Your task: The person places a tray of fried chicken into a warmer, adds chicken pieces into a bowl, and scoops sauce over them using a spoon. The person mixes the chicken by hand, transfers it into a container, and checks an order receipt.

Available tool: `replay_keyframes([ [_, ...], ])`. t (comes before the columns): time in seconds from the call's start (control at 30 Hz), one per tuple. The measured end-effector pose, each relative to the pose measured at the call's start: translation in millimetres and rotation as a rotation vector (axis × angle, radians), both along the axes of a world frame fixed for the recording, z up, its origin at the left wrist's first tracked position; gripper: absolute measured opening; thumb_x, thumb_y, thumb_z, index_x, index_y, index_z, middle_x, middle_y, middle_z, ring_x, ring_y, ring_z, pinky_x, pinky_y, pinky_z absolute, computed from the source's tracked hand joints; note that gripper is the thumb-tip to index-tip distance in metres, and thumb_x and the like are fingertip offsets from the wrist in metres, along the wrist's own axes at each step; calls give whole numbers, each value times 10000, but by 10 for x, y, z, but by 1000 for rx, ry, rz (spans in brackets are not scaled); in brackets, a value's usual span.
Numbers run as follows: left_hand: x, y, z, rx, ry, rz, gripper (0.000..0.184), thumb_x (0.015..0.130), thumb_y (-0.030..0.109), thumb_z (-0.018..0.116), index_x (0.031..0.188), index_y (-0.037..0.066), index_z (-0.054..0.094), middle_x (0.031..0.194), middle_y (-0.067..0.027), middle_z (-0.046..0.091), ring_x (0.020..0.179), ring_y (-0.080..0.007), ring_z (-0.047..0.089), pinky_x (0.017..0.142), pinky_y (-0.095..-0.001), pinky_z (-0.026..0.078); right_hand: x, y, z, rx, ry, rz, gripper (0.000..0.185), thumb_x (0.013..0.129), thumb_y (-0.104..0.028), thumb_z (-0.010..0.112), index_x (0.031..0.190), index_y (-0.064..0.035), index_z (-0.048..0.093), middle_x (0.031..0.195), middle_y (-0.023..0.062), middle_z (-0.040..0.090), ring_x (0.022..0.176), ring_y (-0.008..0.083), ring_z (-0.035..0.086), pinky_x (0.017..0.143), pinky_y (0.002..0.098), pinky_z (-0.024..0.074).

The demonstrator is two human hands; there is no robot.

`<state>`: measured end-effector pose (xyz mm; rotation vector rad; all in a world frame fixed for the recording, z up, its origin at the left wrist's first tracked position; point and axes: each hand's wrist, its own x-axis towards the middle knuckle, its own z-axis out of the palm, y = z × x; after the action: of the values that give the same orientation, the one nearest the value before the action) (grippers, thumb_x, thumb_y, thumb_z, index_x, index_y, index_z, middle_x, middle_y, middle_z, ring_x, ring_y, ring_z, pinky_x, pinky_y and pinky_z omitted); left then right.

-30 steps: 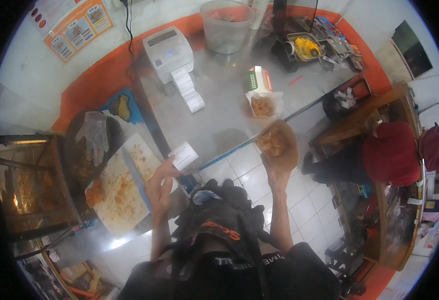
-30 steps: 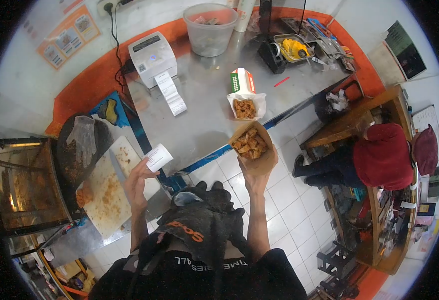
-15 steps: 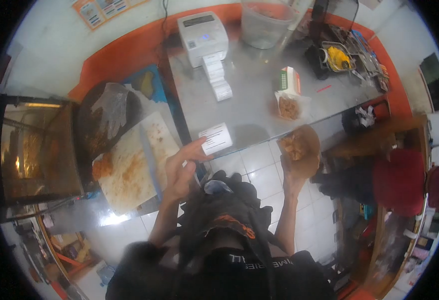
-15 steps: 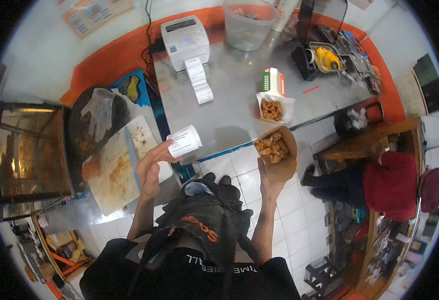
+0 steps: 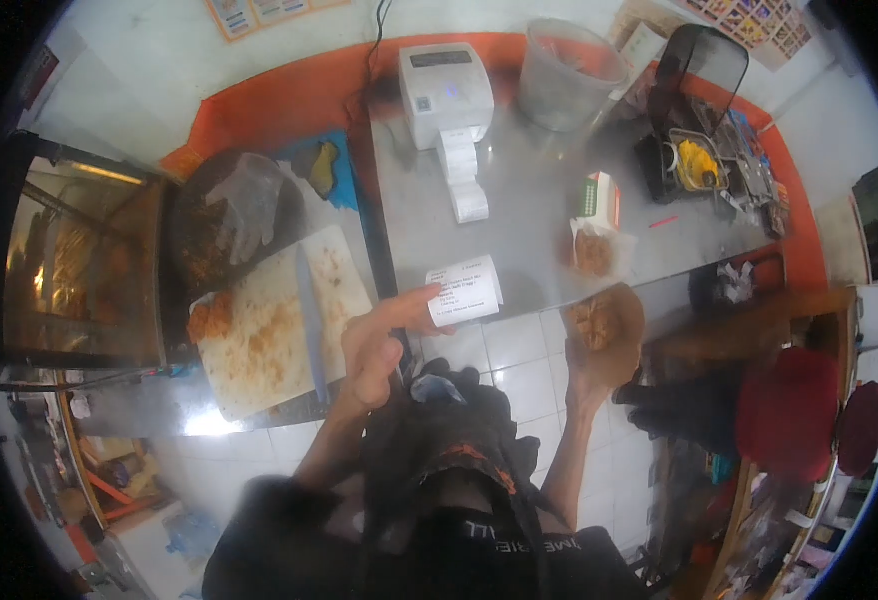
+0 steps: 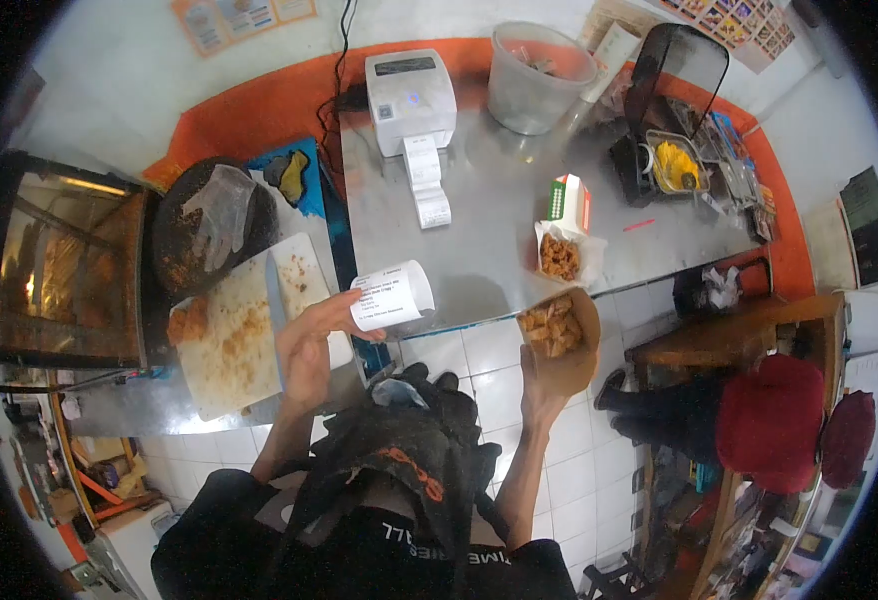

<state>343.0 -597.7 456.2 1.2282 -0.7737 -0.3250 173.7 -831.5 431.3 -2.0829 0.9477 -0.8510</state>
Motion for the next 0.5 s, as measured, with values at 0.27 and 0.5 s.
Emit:
replay_keyframes([
  [0.27, 7, -41, -19, 9, 33, -21, 659, 904, 397, 476, 1334, -100, 529, 1116, -265, 678, 964, -318, 695, 946, -395, 474, -250, -63, -447, -9, -35, -123, 855, 682, -131, 830, 1413, -14, 402, 1340, 160, 486, 1263, 306, 486, 1097, 437, 397],
  [0.5, 80, -176, -143, 108, 39, -47, 543, 926, 291, 504, 1331, -67, 551, 1153, -218, 672, 935, -274, 693, 910, -363, 490, -326, -33, -517, 42, -162, -171, 916, 692, -138, 843, 1442, -23, 329, 1344, 156, 467, 1253, 304, 489, 1106, 439, 395],
])
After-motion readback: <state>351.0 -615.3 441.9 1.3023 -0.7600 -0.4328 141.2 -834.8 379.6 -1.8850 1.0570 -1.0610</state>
